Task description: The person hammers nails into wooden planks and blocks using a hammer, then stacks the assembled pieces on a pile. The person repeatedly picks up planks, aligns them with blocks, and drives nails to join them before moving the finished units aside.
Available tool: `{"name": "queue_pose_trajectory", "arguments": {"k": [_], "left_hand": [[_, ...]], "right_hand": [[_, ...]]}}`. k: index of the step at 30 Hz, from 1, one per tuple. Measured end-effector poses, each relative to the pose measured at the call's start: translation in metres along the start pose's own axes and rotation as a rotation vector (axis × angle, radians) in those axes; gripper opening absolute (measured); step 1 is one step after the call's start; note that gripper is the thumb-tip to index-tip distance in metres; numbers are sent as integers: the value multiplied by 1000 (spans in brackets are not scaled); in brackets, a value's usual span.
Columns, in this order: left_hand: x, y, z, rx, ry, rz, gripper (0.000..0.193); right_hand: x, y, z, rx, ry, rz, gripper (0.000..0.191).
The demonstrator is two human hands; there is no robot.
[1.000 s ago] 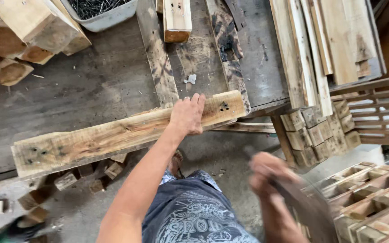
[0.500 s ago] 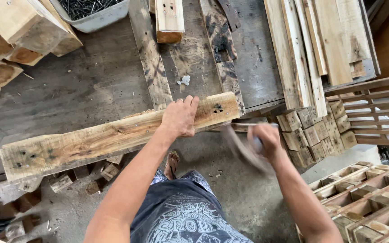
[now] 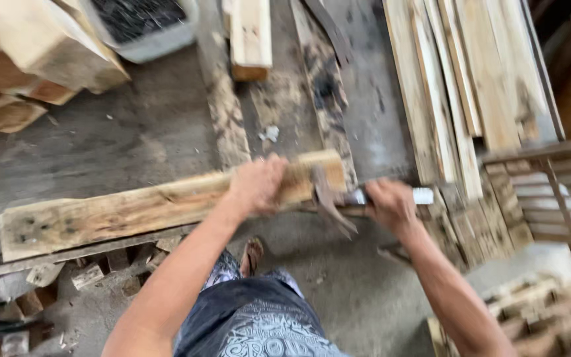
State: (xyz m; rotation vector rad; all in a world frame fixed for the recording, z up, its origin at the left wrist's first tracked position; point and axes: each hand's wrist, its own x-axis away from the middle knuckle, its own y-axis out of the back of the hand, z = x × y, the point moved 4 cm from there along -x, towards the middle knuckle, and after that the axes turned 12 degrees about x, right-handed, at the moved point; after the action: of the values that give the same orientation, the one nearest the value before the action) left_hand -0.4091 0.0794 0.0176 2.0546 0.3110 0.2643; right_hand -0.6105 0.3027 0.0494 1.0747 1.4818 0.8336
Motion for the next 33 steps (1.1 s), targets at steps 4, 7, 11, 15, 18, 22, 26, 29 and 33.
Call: {"name": "queue_pose_trajectory", "arguments": {"k": [4, 7, 11, 15, 18, 22, 26, 29, 33], "left_hand": [[4, -11, 1, 21, 45, 119, 68], [9, -17, 2, 25, 65, 87, 66], [10, -13, -2, 18, -8, -17, 87], [9, -6, 0, 67, 31, -17, 62], [9, -8, 1, 71, 69, 45, 69], [9, -11, -3, 52, 72, 67, 70], [8, -4, -5, 39, 89, 93, 75], [9, 4, -7, 45, 28, 55, 89], [7, -6, -1, 75, 61, 58, 71]], "right_hand": [[18, -13, -4, -314, 102, 266, 20], [12, -37, -12, -59, -1, 785, 27], [-25, -15, -6, -180, -23, 84, 32], [-5, 23, 22, -499, -277, 45, 19], [14, 87, 40, -725, -374, -186, 23], [26, 152, 48, -1368, -176, -879, 23], [15, 59, 83, -558, -690, -220, 30], [33, -4, 100, -604, -919, 241, 28], [40, 71, 62, -878, -854, -270, 9]]}}
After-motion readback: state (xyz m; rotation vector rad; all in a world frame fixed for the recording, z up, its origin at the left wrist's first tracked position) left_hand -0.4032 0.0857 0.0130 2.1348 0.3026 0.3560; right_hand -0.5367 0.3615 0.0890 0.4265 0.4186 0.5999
